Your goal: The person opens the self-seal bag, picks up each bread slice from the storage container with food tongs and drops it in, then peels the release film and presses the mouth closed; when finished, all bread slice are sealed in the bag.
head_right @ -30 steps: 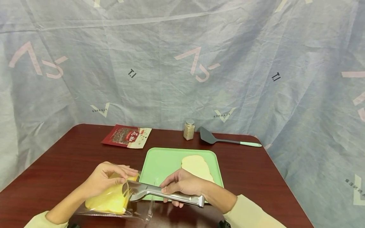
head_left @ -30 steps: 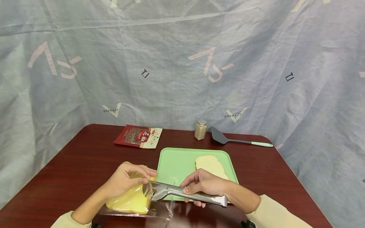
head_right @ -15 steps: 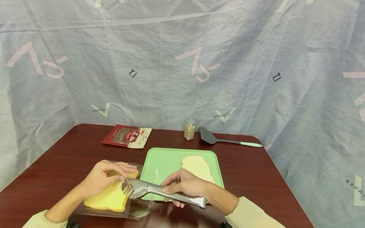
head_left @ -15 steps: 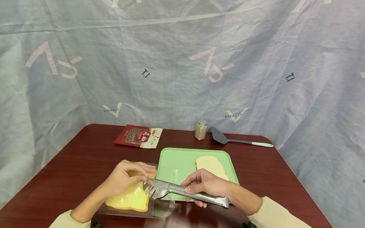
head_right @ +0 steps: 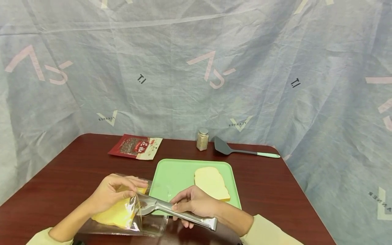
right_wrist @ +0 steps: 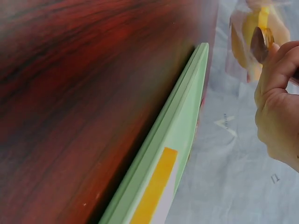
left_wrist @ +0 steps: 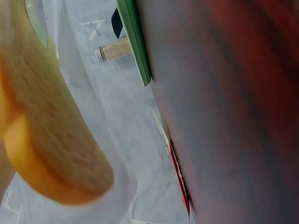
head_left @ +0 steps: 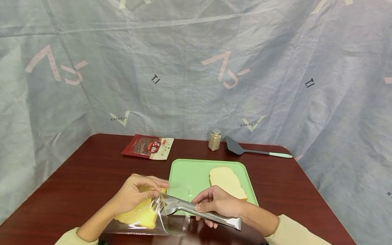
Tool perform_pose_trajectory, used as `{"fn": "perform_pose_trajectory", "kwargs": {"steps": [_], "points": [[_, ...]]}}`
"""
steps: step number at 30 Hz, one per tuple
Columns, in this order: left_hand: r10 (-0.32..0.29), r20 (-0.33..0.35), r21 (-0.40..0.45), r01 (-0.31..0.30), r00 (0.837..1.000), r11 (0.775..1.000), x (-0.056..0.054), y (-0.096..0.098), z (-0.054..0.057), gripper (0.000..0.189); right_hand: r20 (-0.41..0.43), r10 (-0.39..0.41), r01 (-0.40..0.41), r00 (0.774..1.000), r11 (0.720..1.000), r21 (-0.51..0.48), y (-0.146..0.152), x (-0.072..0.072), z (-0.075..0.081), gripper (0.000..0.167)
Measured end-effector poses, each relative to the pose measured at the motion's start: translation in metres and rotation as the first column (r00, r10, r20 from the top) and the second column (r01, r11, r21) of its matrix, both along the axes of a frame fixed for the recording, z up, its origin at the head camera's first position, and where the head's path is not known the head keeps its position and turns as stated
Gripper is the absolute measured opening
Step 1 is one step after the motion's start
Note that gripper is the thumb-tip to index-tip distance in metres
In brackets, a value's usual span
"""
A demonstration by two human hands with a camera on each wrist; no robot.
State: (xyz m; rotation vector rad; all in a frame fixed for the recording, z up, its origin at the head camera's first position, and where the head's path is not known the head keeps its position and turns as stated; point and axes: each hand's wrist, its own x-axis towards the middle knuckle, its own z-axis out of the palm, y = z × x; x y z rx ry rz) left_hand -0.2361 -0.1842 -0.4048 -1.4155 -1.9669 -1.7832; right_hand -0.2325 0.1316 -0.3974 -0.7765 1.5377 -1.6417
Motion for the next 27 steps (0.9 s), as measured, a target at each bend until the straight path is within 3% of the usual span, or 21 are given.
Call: {"fn": "perform_pose_trajectory", "kwargs": {"steps": [5, 11, 14, 17, 21, 27], "points": [[-0.022, 0.055, -0.007, 0.023, 0.998, 1.000, 0.003, 0.003, -0.001, 0.017, -0.012, 0.006, -0.006, 1.000, 0.999, 0.036, -0.005, -0.002, 0.002, 0.034], [-0.008, 0.037, -0.010, 0.009, 0.999, 1.000, 0.003, 0.004, 0.000, 0.015, -0.041, 0.015, -0.011, 0.999, 0.996, 0.093, -0.005, -0.005, 0.005, 0.032], [0.035, 0.023, -0.025, -0.035, 0.999, 0.999, 0.002, 0.003, 0.000, 0.017, -0.071, 0.033, -0.023, 0.997, 0.989, 0.147, -0.001, -0.006, 0.007, 0.030], [0.089, 0.057, -0.048, -0.086, 0.994, 0.995, 0.001, 0.002, -0.001, 0.017, -0.104, 0.043, -0.022, 0.994, 0.981, 0.195, 0.004, -0.007, 0.008, 0.029], [0.142, 0.112, -0.098, -0.131, 0.983, 0.986, 0.001, 0.002, 0.000, 0.014, -0.152, 0.014, 0.022, 0.988, 0.973, 0.232, 0.014, -0.007, 0.009, 0.028], [0.207, 0.123, -0.173, -0.185, 0.971, 0.967, 0.003, 0.002, 0.001, 0.012, -0.237, 0.002, 0.067, 0.972, 0.956, 0.286, 0.034, -0.009, 0.013, 0.031]]}}
